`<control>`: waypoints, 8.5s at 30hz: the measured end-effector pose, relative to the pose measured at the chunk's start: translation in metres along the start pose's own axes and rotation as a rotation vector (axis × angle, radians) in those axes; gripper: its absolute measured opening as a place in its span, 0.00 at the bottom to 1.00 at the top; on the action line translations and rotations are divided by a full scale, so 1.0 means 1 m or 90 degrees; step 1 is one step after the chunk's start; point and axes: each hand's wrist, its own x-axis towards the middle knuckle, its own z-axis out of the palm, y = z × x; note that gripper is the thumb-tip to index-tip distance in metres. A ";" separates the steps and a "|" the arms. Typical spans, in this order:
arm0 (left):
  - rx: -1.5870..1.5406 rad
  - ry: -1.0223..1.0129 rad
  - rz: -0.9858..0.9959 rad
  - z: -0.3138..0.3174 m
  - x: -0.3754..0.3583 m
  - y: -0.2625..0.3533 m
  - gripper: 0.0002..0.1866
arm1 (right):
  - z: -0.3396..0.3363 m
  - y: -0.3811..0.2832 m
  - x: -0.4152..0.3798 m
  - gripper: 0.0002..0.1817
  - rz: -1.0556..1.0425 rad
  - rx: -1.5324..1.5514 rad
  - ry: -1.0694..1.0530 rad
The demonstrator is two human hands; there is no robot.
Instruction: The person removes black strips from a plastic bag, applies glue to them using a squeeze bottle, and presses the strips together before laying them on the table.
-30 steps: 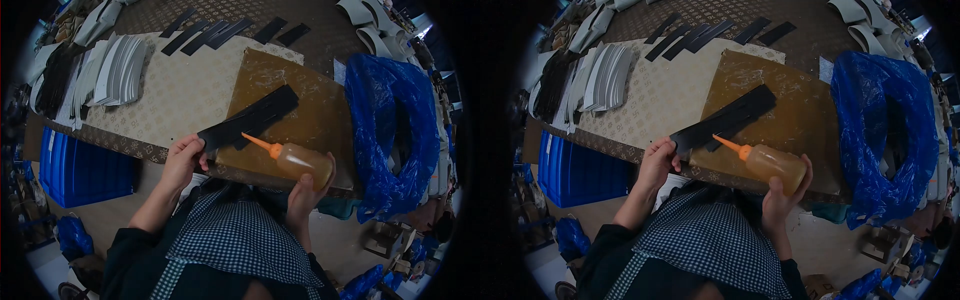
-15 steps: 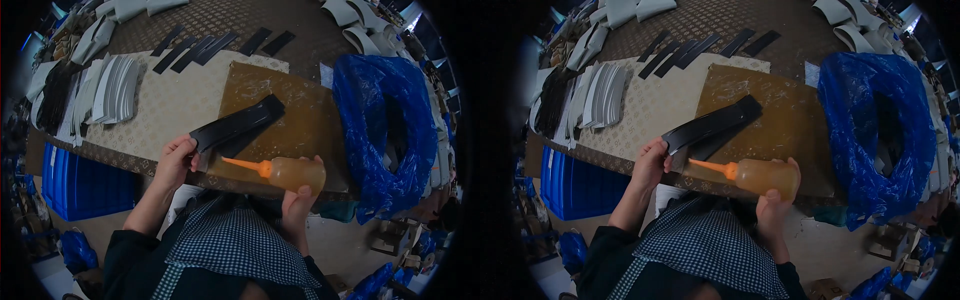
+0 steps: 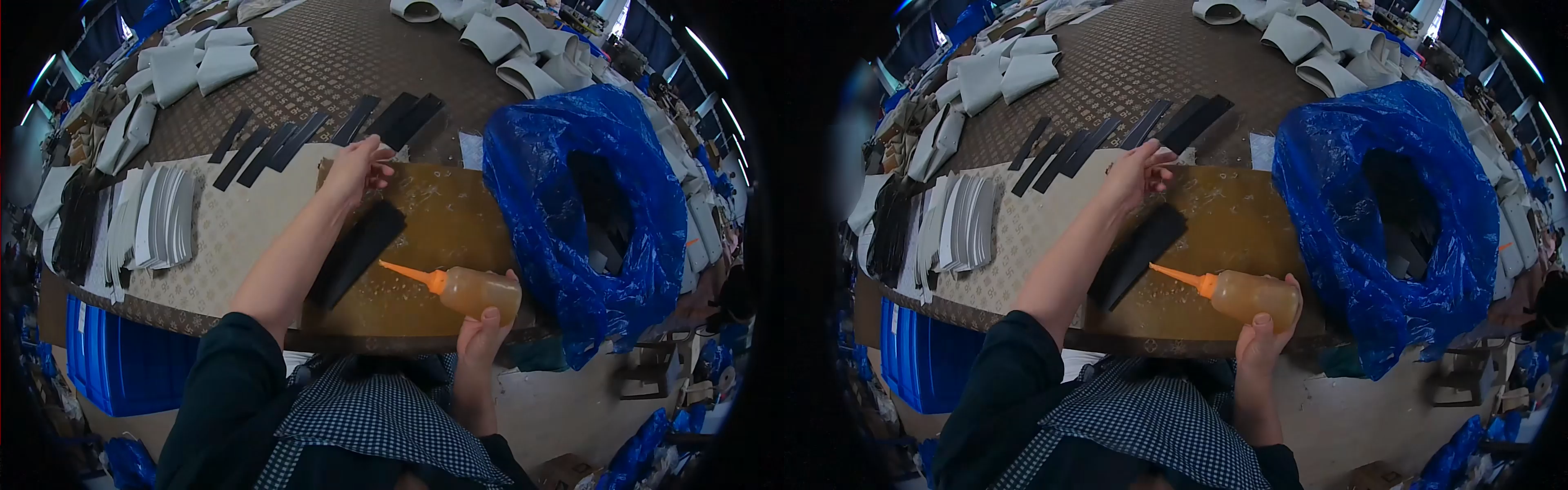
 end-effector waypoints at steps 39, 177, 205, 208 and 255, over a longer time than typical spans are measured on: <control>0.144 0.202 -0.057 -0.129 -0.226 -0.025 0.08 | 0.001 0.004 -0.002 0.45 -0.018 -0.068 -0.017; 0.055 0.176 -0.065 -0.127 -0.249 -0.020 0.17 | 0.002 -0.003 0.002 0.46 -0.035 -0.069 0.006; -0.001 0.110 -0.128 -0.127 -0.267 -0.030 0.08 | 0.054 0.018 -0.004 0.42 -0.099 -0.281 -0.082; -0.032 0.126 -0.123 -0.125 -0.267 -0.032 0.06 | 0.056 0.016 -0.011 0.42 -0.060 -0.274 -0.079; -0.009 0.119 -0.075 -0.121 -0.259 -0.029 0.10 | 0.062 0.000 -0.069 0.44 0.212 -0.061 -0.141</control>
